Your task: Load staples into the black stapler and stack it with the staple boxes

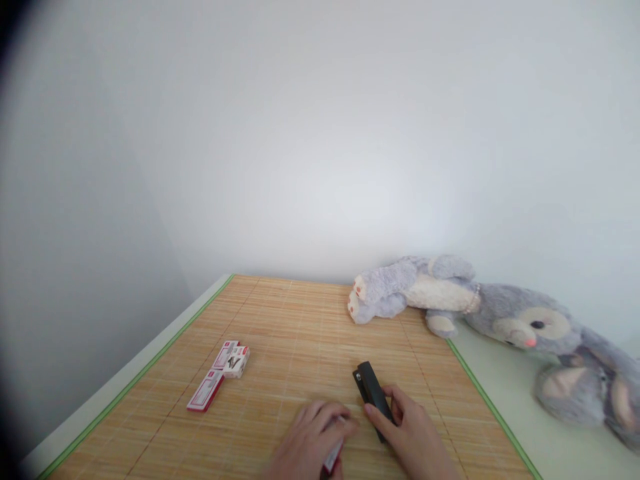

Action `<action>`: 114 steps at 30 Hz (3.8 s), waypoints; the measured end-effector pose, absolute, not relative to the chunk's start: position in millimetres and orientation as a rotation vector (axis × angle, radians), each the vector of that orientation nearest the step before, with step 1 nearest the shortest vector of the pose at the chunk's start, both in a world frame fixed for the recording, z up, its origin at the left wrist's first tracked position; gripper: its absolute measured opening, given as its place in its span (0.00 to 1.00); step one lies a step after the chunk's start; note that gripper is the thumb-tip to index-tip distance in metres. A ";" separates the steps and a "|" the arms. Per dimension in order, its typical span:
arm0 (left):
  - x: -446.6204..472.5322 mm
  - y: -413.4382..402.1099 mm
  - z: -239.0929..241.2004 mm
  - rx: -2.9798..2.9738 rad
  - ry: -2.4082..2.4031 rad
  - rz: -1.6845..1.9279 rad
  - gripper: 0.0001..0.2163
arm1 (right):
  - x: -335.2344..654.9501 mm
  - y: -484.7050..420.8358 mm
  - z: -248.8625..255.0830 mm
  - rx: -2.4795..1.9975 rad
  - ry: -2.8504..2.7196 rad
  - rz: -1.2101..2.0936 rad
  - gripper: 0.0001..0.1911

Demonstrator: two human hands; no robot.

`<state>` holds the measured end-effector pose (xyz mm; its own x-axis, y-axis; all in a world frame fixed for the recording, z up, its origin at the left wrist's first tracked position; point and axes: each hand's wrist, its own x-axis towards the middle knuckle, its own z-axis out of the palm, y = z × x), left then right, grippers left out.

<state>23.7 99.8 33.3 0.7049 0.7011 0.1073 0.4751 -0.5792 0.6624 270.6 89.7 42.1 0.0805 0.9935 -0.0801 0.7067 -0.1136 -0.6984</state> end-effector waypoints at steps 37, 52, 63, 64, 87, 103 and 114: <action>10.6 132.6 45.1 2.015 1.178 0.738 0.40 | 216.5 86.5 18.5 -1.757 -1.436 0.874 0.32; -90.9 113.9 43.5 2.018 1.978 1.117 0.19 | 218.1 82.3 19.3 -1.745 -1.455 0.882 0.34; -128.3 82.1 22.1 1.883 2.134 0.679 0.26 | 219.0 82.8 16.6 -1.735 -1.449 0.873 0.32; -116.5 79.7 26.2 1.891 2.059 0.632 0.29 | 218.5 82.5 17.3 -1.732 -1.449 0.868 0.32; 8.9 138.3 68.7 2.124 1.102 0.655 0.43 | 217.9 82.4 18.4 -1.666 -1.441 0.883 0.30; -227.7 200.1 34.6 2.331 1.666 0.533 0.28 | 216.9 82.8 21.0 -1.694 -1.431 0.881 0.30; -133.9 116.5 61.6 2.092 1.509 0.845 0.29 | 216.6 81.2 21.1 -1.702 -1.417 0.889 0.30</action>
<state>-133.9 116.5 61.6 0.2244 0.9475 0.2280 0.6894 -0.3197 0.6501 216.6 81.2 21.1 0.1506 0.9872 -0.0526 0.4766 -0.1191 -0.8710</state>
